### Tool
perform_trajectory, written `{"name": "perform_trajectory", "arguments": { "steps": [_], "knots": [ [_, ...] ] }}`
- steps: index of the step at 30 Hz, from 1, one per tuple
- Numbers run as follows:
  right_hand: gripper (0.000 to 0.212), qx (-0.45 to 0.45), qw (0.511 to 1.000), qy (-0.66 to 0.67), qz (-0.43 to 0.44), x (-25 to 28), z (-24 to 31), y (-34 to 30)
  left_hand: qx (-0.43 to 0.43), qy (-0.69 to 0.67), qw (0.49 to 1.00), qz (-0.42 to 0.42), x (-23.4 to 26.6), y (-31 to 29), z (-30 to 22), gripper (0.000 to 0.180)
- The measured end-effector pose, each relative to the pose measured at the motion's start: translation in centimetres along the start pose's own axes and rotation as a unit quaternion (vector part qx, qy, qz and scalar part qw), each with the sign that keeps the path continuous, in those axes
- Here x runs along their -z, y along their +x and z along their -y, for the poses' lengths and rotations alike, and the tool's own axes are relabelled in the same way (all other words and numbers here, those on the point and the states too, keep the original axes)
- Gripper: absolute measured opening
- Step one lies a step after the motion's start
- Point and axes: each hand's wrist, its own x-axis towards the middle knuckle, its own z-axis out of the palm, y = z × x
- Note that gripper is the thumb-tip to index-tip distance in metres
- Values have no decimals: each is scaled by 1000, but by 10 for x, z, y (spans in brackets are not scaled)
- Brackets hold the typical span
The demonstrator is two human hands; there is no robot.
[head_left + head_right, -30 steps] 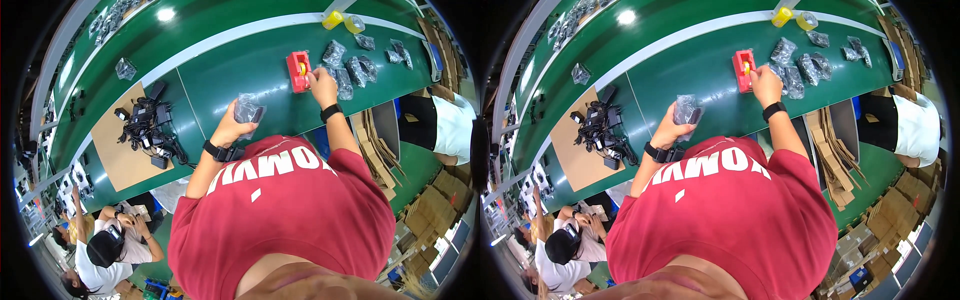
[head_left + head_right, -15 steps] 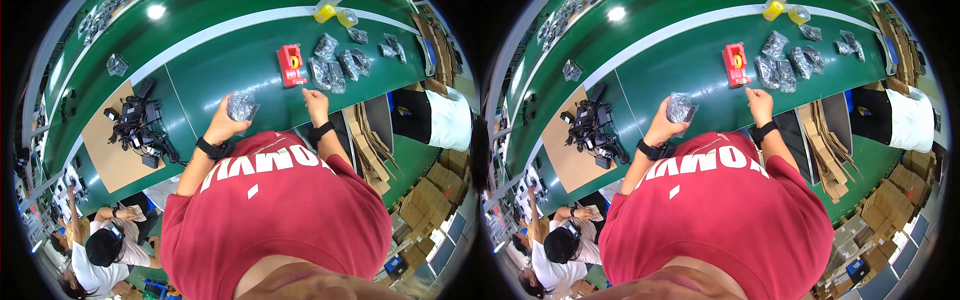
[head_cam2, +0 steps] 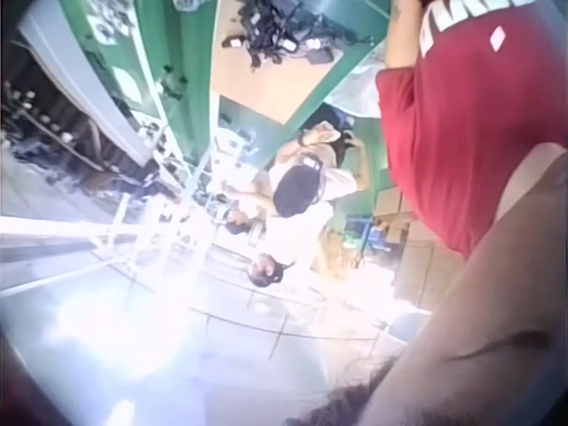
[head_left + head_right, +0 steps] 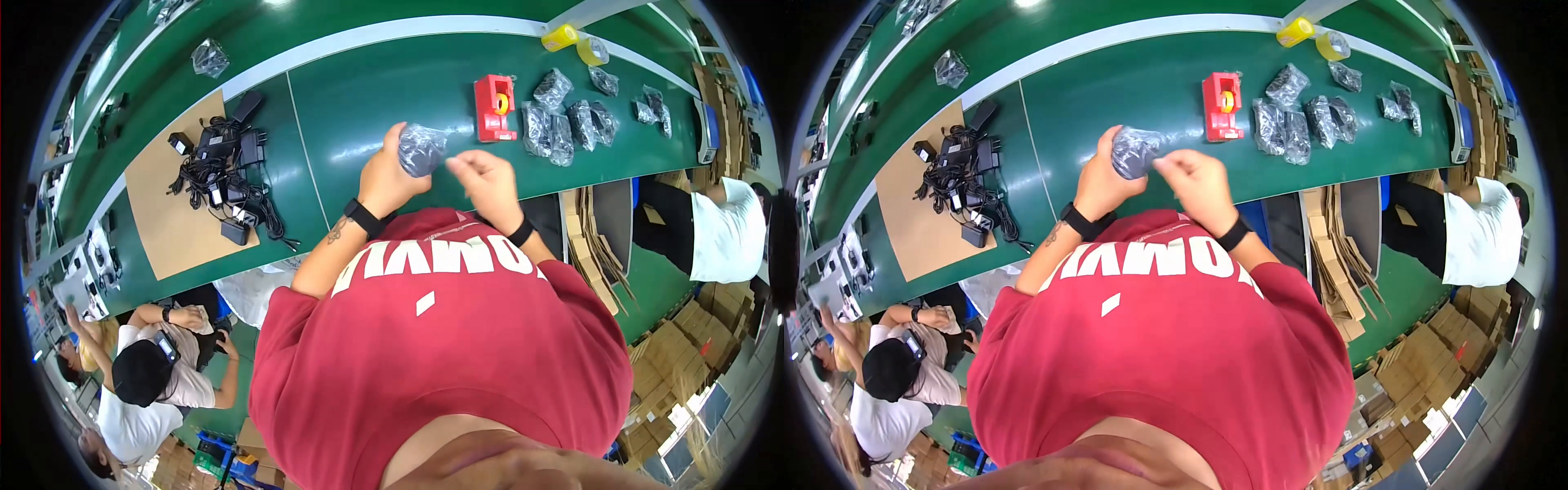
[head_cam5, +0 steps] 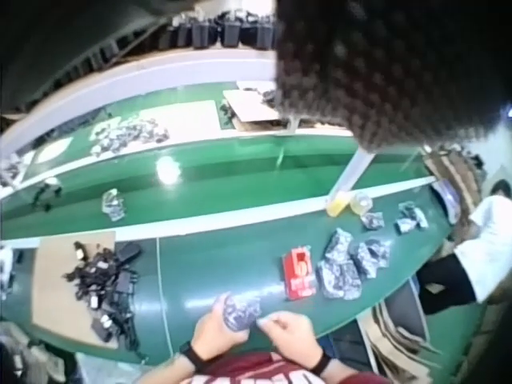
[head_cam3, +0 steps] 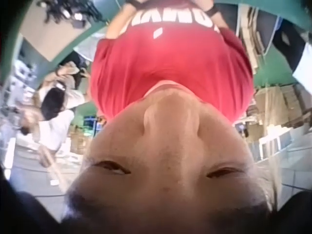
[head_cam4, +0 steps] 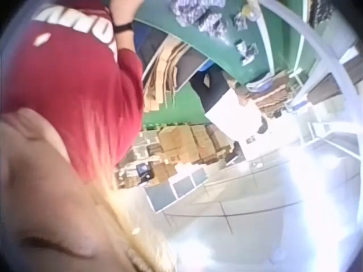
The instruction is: Manually place small electronic parts into plastic bags and organize them on the assembly line.
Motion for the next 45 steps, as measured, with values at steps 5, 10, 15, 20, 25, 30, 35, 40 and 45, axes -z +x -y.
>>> {"name": "perform_trajectory", "arguments": {
  "steps": [5,10,15,20,25,30,35,40,45],
  "knots": [
    [20,15,994,-105,14,-27,-13,7,-18,21,998,-60,2,-10,-7,77],
    [37,7,934,-358,0,-32,-18,9,12,35,996,-77,-1,-18,5,74],
    [31,-35,970,-225,86,-23,-38,19,63,-85,994,-7,2,-16,14,74],
    [27,-24,976,51,213,-12,-40,28,86,-420,896,116,3,-15,23,68],
    [34,-26,978,5,205,-5,-29,24,71,-537,793,278,14,-14,19,56],
    [37,200,970,-66,119,-12,-20,24,166,-750,452,454,5,-23,30,41],
    [24,148,969,-77,180,-4,-9,36,122,-802,364,457,10,-18,26,52],
    [30,35,964,235,117,-15,-15,27,11,-282,959,-18,18,-13,-12,77],
    [33,-22,976,216,24,-26,-12,28,19,-7,999,28,23,-4,-36,87]
  ]
}}
